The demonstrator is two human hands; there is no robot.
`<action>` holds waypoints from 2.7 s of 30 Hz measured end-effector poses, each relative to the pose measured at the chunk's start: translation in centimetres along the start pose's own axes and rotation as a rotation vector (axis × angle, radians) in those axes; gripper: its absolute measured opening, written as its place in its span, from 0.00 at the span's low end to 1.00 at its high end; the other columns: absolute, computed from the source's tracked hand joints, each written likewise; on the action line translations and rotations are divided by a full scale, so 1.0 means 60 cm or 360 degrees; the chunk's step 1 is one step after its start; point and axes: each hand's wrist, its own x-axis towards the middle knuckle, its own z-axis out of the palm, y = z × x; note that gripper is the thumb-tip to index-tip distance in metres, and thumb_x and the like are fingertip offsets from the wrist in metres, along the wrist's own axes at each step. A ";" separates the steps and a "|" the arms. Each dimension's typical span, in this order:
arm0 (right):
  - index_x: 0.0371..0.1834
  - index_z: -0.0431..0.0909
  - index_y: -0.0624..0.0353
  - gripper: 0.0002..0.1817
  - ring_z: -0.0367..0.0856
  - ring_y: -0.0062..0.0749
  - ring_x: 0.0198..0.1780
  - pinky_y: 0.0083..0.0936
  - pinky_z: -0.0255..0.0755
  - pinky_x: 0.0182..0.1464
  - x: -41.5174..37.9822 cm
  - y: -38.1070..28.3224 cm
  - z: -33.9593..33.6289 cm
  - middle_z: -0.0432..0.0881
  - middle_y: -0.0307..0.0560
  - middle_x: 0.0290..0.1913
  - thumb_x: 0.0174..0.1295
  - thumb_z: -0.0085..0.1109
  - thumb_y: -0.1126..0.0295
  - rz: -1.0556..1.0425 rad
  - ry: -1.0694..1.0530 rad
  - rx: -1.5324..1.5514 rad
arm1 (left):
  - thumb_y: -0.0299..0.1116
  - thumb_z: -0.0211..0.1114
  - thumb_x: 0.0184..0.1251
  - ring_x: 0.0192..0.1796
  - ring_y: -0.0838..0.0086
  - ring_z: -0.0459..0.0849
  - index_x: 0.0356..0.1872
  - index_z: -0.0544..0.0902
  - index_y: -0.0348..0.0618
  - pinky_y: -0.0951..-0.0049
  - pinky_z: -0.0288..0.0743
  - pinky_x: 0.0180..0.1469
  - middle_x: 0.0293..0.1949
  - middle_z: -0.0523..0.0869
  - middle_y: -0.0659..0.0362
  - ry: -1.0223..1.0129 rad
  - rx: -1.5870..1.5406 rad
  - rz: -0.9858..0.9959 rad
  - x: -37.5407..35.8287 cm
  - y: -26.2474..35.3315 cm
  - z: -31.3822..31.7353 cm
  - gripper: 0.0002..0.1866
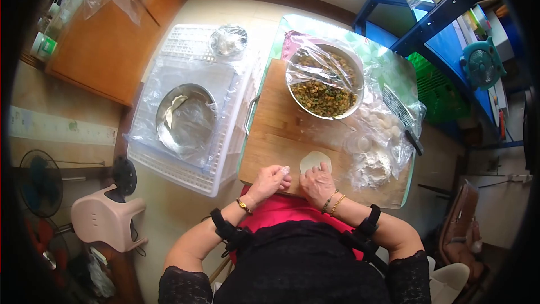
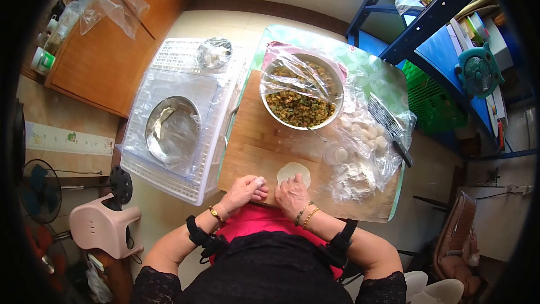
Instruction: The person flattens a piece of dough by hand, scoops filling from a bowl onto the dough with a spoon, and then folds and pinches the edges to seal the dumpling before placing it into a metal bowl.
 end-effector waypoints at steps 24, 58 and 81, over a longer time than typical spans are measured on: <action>0.25 0.77 0.56 0.12 0.82 0.43 0.25 0.36 0.74 0.28 -0.055 0.124 -0.132 0.81 0.46 0.22 0.55 0.68 0.61 0.0809 0.0519 0.1237 | 0.36 0.50 0.79 0.61 0.64 0.79 0.66 0.70 0.36 0.63 0.75 0.63 0.61 0.77 0.52 -0.0826 -0.0760 -0.0080 0.063 0.079 0.083 0.21; 0.29 0.75 0.62 0.07 0.82 0.47 0.28 0.36 0.73 0.30 0.056 0.213 -0.172 0.79 0.53 0.24 0.64 0.57 0.72 0.0714 0.0982 0.1140 | 0.37 0.55 0.75 0.64 0.55 0.77 0.64 0.68 0.36 0.56 0.67 0.71 0.61 0.77 0.44 -0.0934 -0.1374 -0.0066 0.045 0.103 0.037 0.22; 0.45 0.75 0.63 0.12 0.86 0.33 0.33 0.29 0.83 0.36 0.034 0.198 -0.049 0.83 0.45 0.33 0.72 0.52 0.64 0.1628 0.1189 0.3696 | 0.36 0.46 0.78 0.63 0.52 0.77 0.65 0.66 0.30 0.56 0.67 0.70 0.61 0.77 0.41 -0.0484 -0.1163 0.0417 0.050 0.205 -0.005 0.23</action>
